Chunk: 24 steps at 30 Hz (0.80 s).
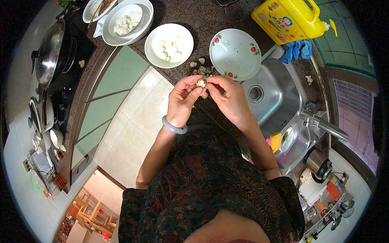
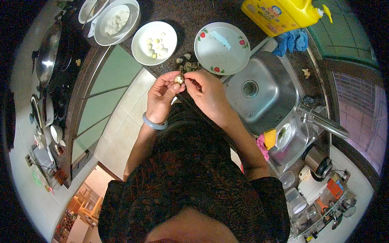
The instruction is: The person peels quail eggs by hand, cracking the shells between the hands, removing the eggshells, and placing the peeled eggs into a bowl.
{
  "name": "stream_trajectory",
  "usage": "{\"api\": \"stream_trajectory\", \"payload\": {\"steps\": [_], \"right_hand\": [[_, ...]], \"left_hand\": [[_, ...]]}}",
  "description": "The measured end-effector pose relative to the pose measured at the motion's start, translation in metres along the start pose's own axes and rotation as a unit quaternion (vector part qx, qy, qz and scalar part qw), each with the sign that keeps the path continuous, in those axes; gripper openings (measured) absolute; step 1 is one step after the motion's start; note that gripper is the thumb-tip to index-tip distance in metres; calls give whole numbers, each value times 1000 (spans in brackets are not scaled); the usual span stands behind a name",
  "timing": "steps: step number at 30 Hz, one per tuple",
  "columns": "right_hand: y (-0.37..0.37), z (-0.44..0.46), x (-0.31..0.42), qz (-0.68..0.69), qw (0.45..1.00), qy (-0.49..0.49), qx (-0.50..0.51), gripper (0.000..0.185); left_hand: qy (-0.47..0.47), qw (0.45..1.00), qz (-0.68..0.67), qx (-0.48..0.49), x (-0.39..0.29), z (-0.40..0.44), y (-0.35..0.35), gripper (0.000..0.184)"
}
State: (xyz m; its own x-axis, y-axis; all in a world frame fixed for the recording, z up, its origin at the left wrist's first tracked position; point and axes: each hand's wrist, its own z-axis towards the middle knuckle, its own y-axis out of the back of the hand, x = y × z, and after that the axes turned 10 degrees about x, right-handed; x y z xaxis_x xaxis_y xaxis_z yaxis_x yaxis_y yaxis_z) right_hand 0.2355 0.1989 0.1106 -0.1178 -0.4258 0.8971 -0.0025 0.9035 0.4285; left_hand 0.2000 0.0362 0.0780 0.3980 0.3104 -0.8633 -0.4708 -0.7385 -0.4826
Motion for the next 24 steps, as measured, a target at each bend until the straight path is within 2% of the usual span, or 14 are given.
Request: {"api": "stream_trajectory", "payload": {"steps": [6,11,24], "right_hand": [[2,1,6,-2,999,31,-3,18],[0,2,3,-25,999,37,-12,17],[-5,2,2,-28,999,43,-12,21]], "left_hand": [[-43,998,36,-1,5,1,-1,31],[-94,984,147,-23,3,0,-8,32],[-115,959,253,-47,-2,1,-12,31]]}}
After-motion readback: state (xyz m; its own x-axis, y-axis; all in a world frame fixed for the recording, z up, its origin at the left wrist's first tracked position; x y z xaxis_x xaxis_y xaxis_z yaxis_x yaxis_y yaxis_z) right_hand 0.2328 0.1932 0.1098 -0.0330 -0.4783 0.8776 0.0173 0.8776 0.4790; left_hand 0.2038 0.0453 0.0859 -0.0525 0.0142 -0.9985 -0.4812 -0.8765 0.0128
